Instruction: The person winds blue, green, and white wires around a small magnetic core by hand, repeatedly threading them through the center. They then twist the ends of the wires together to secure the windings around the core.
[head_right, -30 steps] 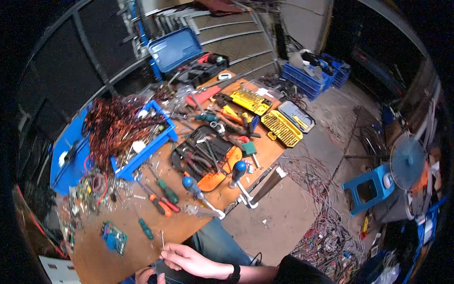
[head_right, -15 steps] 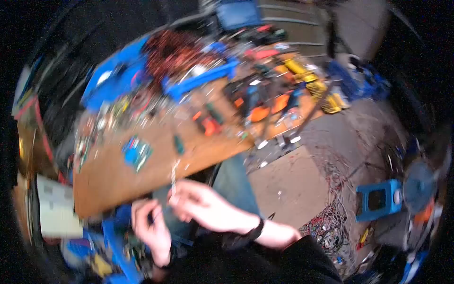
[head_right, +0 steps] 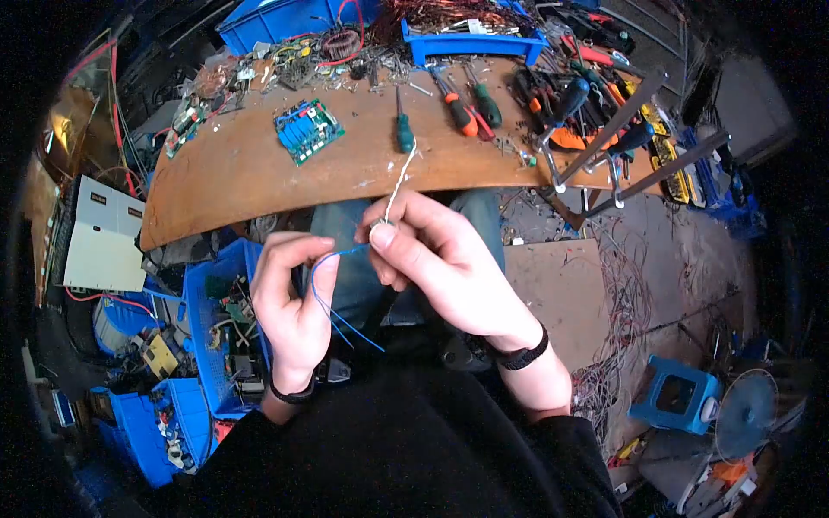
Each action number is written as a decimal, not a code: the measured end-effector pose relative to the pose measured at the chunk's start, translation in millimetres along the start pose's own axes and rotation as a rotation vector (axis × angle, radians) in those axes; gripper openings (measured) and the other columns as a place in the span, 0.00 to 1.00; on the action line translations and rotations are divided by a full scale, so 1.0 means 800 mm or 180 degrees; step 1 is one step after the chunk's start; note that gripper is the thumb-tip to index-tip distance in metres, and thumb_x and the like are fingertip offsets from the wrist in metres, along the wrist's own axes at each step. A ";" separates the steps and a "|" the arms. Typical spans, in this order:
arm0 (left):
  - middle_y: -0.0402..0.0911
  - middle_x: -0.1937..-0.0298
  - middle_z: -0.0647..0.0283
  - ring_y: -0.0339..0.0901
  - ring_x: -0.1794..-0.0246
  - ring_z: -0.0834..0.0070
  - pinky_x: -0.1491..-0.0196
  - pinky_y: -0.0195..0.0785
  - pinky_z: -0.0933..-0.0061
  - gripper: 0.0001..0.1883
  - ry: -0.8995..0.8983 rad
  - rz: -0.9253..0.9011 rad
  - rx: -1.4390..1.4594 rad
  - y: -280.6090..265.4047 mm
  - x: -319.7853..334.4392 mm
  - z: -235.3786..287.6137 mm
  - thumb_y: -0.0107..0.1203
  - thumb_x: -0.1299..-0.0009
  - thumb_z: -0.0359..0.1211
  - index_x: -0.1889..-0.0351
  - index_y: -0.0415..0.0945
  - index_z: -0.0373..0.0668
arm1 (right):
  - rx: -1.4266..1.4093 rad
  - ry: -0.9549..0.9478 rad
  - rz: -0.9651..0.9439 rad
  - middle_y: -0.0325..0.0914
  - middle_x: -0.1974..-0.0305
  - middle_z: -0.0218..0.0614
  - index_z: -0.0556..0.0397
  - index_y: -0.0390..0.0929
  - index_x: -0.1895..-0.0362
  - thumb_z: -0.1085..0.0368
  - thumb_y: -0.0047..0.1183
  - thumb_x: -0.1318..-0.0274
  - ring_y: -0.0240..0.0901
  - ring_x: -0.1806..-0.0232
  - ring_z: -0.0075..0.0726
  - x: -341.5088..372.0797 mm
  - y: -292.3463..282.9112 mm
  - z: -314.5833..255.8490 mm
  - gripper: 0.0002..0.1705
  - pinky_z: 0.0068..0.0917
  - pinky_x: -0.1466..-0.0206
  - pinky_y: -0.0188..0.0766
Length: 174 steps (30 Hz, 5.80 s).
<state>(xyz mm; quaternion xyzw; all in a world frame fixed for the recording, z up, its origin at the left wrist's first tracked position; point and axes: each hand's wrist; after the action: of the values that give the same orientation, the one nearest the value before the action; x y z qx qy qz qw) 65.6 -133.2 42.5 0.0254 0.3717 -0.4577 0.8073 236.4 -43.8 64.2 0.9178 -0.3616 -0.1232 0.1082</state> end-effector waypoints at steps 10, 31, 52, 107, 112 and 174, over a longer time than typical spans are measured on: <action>0.79 0.65 0.58 0.78 0.67 0.68 0.63 0.70 0.71 0.06 -0.0461 -0.1185 0.0034 0.008 -0.032 -0.046 0.64 0.35 0.23 0.62 0.78 0.36 | -0.0251 0.0897 0.0291 0.73 0.69 0.26 0.58 0.73 0.52 0.59 0.45 0.25 0.67 0.70 0.19 -0.008 -0.044 0.034 0.13 0.19 0.63 0.66; 0.76 0.62 0.57 0.78 0.61 0.58 0.58 0.72 0.61 0.07 -0.2249 -0.2806 0.1621 0.033 -0.035 -0.211 0.58 0.29 0.30 0.59 0.72 0.39 | 0.4464 0.3527 0.0005 0.69 0.38 0.62 0.62 0.68 0.37 0.62 0.54 0.37 0.64 0.38 0.73 0.207 -0.129 0.061 0.27 0.54 0.34 0.63; 0.78 0.63 0.56 0.78 0.64 0.63 0.60 0.70 0.66 0.06 -0.1255 -0.1419 0.0868 -0.009 -0.057 -0.060 0.61 0.33 0.22 0.61 0.75 0.36 | 0.1547 0.1292 0.0073 0.82 0.56 0.40 0.61 0.76 0.47 0.56 0.41 0.24 0.80 0.55 0.35 -0.002 -0.109 0.081 0.20 0.30 0.50 0.75; 0.82 0.61 0.44 0.81 0.58 0.44 0.56 0.74 0.48 0.14 -0.3299 -0.4583 -0.1461 -0.195 0.219 -0.010 0.51 0.27 0.39 0.51 0.77 0.40 | -0.2510 0.0038 0.0193 0.77 0.59 0.39 0.55 0.68 0.46 0.67 0.54 0.34 0.74 0.61 0.30 -0.041 -0.088 0.069 0.16 0.24 0.59 0.71; 0.84 0.57 0.46 0.82 0.54 0.48 0.52 0.74 0.52 0.15 -0.3624 -0.4552 -0.1306 -0.181 0.218 -0.043 0.51 0.27 0.38 0.48 0.77 0.40 | -0.2071 0.0275 0.0534 0.70 0.70 0.32 0.51 0.67 0.55 0.60 0.59 0.38 0.67 0.72 0.28 -0.057 -0.105 0.062 0.16 0.29 0.64 0.60; 0.83 0.51 0.51 0.80 0.49 0.57 0.45 0.71 0.59 0.16 -0.4542 -0.2544 -0.0154 -0.244 0.242 -0.038 0.49 0.25 0.36 0.46 0.76 0.39 | -0.2530 0.0176 0.0542 0.68 0.69 0.31 0.48 0.66 0.51 0.59 0.58 0.37 0.66 0.74 0.28 -0.051 -0.121 0.107 0.17 0.29 0.65 0.59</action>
<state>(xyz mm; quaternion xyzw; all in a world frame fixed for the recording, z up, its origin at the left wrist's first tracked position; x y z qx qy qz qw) -40.6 -374.0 -42.0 -0.4239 -0.2408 -0.6089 0.6258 243.5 44.2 -38.6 0.7742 -0.3576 -0.2193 0.4740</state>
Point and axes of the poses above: each hand's wrist, its own x-axis away from the middle knuckle, its own y-axis out of the palm, z = x × y
